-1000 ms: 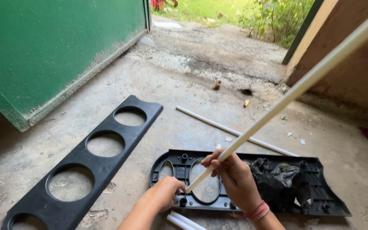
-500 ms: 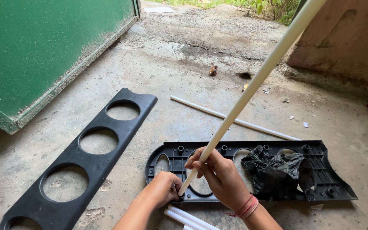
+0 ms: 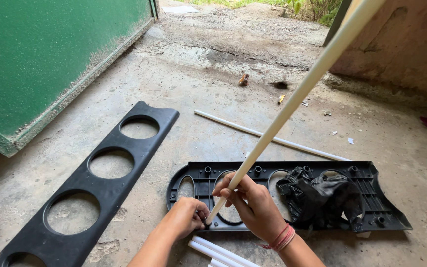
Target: The person wipes the interior surfaces of a black plastic dashboard frame and a separate black plastic panel using a dark cloth. They also wipe several white plastic rods and place them on the floor.
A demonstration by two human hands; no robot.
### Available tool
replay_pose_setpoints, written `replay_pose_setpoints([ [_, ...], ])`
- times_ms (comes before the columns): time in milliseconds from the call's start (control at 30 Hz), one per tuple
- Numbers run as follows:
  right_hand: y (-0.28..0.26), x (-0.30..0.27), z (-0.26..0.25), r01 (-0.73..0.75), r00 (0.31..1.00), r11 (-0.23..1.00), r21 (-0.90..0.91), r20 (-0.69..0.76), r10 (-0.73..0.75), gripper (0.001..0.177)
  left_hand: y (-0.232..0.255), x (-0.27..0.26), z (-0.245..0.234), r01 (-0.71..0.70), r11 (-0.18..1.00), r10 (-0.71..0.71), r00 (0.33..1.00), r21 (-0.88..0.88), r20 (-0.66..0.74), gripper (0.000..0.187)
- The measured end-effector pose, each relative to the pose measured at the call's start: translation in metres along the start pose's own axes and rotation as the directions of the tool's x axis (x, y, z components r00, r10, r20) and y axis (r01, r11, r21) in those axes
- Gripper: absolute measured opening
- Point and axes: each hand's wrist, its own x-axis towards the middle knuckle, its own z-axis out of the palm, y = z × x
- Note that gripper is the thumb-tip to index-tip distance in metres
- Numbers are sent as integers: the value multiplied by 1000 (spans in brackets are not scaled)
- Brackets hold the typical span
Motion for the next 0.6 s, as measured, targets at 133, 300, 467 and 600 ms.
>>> replay_pose_setpoints([
  [133,-1,-1,1,7,1000,1000,21,-3,-7,10,2,-1,-1,30,1000,-30,1000,-6,4,24],
  [300,-4,0,6,-14,998,999,-30,60,16,12,6,-2,3,-35,996,36,999,81,-14,22],
  [467,-4,-1,8,-48,998,998,-28,46,49,12,8,-3,5,-33,996,35,999,87,-17,23],
  [600,-1,-1,6,-34,999,999,7,-13,34,14,9,-2,0,56,998,-55,998,-28,37,24],
])
